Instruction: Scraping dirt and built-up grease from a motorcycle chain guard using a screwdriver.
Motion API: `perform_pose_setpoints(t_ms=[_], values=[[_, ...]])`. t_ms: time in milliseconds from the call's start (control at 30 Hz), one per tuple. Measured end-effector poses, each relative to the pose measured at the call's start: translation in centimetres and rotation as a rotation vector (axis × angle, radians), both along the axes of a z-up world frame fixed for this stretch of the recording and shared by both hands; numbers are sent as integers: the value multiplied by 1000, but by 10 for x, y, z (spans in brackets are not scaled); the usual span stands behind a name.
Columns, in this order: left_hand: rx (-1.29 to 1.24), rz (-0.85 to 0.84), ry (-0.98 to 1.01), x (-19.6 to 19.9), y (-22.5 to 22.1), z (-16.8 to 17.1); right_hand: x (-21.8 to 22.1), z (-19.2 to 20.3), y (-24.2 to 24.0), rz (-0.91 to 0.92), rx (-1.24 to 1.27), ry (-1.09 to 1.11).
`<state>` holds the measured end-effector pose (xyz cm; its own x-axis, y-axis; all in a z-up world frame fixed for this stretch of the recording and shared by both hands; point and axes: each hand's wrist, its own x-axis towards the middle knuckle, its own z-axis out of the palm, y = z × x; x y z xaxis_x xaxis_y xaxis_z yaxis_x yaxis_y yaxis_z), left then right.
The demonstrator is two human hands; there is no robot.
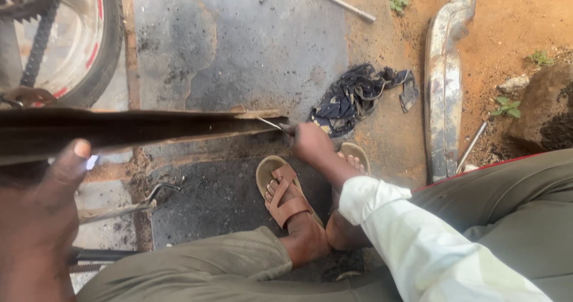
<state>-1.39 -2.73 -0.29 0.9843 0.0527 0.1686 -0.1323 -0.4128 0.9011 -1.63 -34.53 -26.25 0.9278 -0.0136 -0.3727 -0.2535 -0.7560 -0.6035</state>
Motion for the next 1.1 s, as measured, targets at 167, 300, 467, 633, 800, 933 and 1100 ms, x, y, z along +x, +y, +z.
perform_pose_setpoints(t_ms=[167, 300, 467, 633, 800, 933, 1100], values=[[175, 215, 88, 3, -15, 14, 11, 35, 7, 83, 7, -54], [200, 58, -30, 3, 1, 3, 15, 45, -5, 114, 71, -11], [387, 339, 197, 7, 4, 8, 18, 41, -33, 168, 259, -223], [-84, 98, 296, 12, 74, -30, 17, 15, -26, 130, 236, -183], [-313, -43, 326, 8, 54, -2, 17, -21, -15, 126, 421, -255], [-354, -11, 376, 10, 77, -16, 13, -24, -2, 171, 463, -232], [-386, 37, 499, 8, 161, -60, 2, -15, 10, 242, 315, -456]])
